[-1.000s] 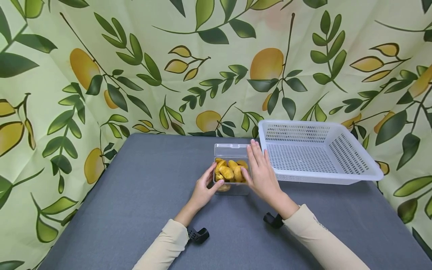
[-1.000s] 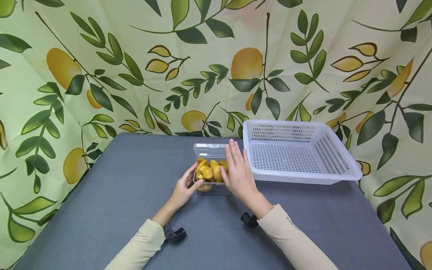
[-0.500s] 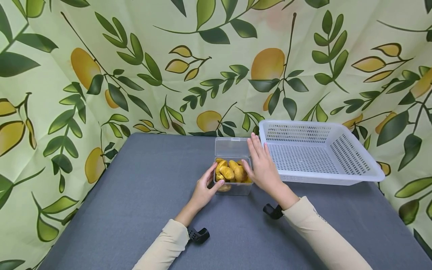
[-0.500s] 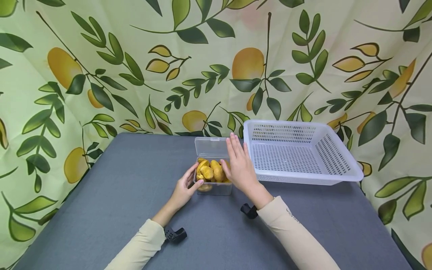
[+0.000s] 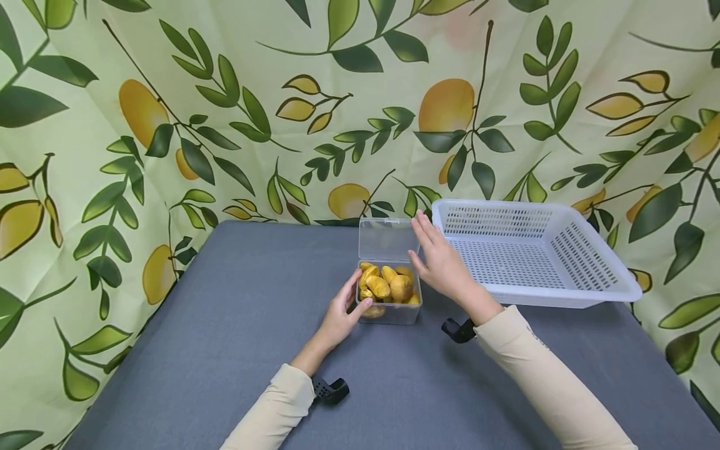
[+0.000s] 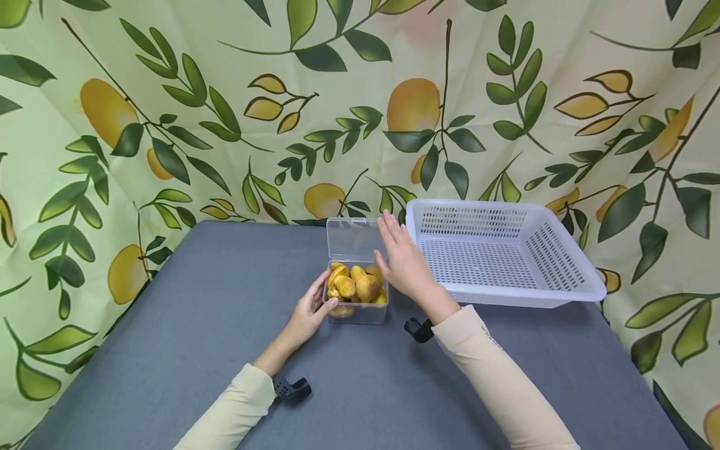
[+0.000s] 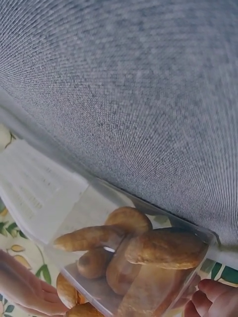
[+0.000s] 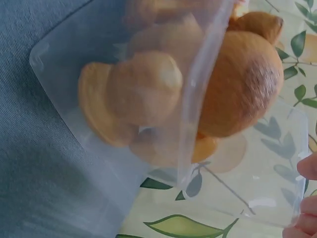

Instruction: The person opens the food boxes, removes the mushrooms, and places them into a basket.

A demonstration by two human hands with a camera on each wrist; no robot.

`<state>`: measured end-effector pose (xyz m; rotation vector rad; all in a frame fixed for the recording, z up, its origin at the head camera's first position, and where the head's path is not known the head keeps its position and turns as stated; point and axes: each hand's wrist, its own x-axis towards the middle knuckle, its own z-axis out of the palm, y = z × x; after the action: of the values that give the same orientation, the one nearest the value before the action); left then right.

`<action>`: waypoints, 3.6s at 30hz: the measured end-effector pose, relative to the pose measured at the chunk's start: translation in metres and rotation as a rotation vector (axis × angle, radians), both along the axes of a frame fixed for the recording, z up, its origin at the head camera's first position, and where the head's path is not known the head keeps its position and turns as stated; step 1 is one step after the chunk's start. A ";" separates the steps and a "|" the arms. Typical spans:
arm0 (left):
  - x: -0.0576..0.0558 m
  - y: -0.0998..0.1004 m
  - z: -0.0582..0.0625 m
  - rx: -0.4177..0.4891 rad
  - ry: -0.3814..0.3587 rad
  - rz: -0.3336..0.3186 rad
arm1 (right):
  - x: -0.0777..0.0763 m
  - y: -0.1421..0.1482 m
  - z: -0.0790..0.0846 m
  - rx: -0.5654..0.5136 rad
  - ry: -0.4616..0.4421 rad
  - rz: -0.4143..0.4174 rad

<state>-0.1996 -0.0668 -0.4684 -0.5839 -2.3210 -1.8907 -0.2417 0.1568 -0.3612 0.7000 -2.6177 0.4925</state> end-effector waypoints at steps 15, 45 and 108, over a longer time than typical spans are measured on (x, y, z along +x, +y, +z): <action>0.001 0.000 0.001 0.001 0.007 -0.001 | -0.031 0.004 0.008 0.019 -0.250 0.024; 0.002 0.000 -0.004 0.004 0.032 0.005 | -0.048 0.003 0.002 -0.027 -0.321 -0.020; 0.003 0.001 -0.007 0.047 0.069 0.022 | 0.037 0.003 -0.052 -0.328 0.059 0.211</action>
<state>-0.1968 -0.0658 -0.4756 -0.6060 -2.2257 -1.8792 -0.2042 0.1601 -0.4132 0.8661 -2.3396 0.9232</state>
